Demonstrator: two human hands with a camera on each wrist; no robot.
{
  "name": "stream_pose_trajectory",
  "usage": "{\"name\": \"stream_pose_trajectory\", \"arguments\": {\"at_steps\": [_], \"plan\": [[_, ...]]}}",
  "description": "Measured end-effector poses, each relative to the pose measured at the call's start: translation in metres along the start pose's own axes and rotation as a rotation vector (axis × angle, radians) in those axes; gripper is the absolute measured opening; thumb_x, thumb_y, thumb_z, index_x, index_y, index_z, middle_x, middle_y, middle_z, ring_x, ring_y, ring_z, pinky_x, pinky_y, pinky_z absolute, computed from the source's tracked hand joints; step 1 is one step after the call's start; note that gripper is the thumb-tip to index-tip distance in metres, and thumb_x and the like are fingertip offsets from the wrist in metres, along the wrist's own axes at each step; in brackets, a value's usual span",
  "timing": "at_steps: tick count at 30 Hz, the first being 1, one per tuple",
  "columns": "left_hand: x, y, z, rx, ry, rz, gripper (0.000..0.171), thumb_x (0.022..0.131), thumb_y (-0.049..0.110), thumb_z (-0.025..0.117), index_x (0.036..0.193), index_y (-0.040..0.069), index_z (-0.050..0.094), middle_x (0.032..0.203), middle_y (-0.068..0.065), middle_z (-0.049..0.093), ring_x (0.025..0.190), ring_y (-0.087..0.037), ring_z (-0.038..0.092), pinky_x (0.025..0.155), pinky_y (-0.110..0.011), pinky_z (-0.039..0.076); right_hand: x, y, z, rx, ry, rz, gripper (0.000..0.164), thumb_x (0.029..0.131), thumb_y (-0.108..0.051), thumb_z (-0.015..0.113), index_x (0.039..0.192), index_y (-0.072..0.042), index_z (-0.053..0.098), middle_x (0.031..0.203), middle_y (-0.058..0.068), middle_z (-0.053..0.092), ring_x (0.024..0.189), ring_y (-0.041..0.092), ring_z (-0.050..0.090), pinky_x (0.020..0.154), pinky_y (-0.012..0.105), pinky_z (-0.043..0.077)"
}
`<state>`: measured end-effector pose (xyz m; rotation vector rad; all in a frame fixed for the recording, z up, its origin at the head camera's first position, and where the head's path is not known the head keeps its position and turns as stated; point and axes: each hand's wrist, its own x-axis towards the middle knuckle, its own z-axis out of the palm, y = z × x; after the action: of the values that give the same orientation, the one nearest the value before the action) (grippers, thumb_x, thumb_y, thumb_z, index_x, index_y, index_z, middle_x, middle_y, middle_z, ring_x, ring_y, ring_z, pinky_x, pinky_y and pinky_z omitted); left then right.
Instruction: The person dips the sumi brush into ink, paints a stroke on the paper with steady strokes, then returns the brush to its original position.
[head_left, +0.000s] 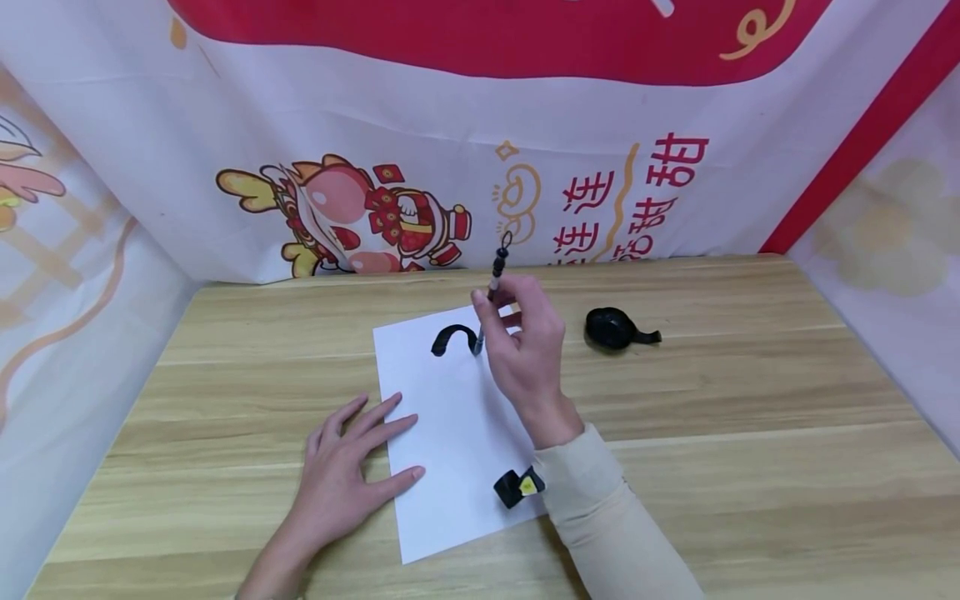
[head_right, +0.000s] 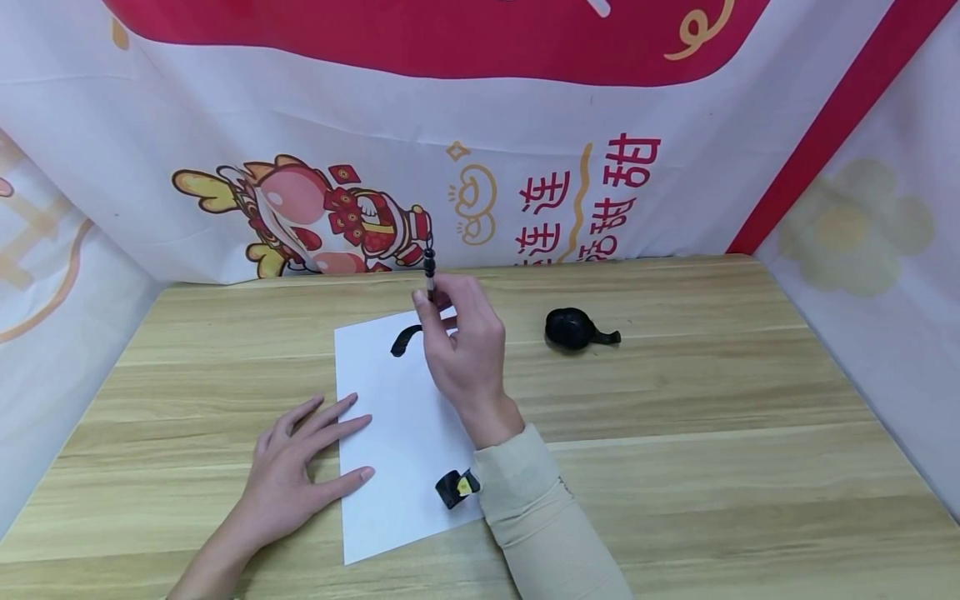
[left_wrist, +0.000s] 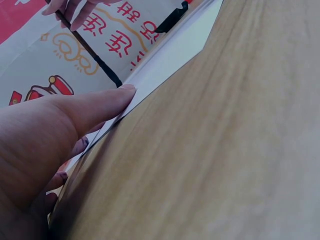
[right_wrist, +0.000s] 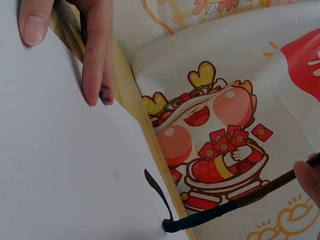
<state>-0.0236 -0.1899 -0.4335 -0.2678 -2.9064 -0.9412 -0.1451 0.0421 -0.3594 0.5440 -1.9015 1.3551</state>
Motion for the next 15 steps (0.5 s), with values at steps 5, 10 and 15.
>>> {"name": "stream_pose_trajectory", "arguments": {"at_steps": [5,10,15], "plan": [[0.0003,0.0006,-0.0002,0.0,0.002,0.0,0.061,0.085,0.051,0.089,0.141,0.036,0.072,0.166,0.007,0.052,0.158,-0.04,0.031,0.119,-0.07,0.018,0.0012,-0.0025,-0.0006,0.006,-0.011,-0.007,0.012,0.102,-0.006,0.072,0.11,0.001,0.066,0.097,0.016,0.07,0.086,0.026,0.072,0.064,0.034,0.063],[0.0005,0.001,-0.0003,0.001,0.001,-0.001,0.06,0.085,0.051,0.089,0.141,0.036,0.072,0.166,0.007,0.053,0.158,-0.041,0.032,0.118,-0.07,0.019,0.0014,-0.0033,-0.0002,0.021,-0.014,-0.008,0.013,0.102,-0.006,0.072,0.111,0.001,0.065,0.097,0.016,0.07,0.085,0.026,0.072,0.063,0.032,0.063],[0.0005,0.0012,-0.0004,0.007,-0.007,-0.01,0.061,0.084,0.052,0.089,0.141,0.036,0.072,0.166,0.007,0.052,0.158,-0.041,0.031,0.119,-0.071,0.018,0.0012,-0.0045,-0.0004,0.021,-0.022,0.01,0.014,0.102,-0.007,0.072,0.112,0.0,0.065,0.097,0.015,0.071,0.084,0.025,0.072,0.063,0.032,0.062]]}}
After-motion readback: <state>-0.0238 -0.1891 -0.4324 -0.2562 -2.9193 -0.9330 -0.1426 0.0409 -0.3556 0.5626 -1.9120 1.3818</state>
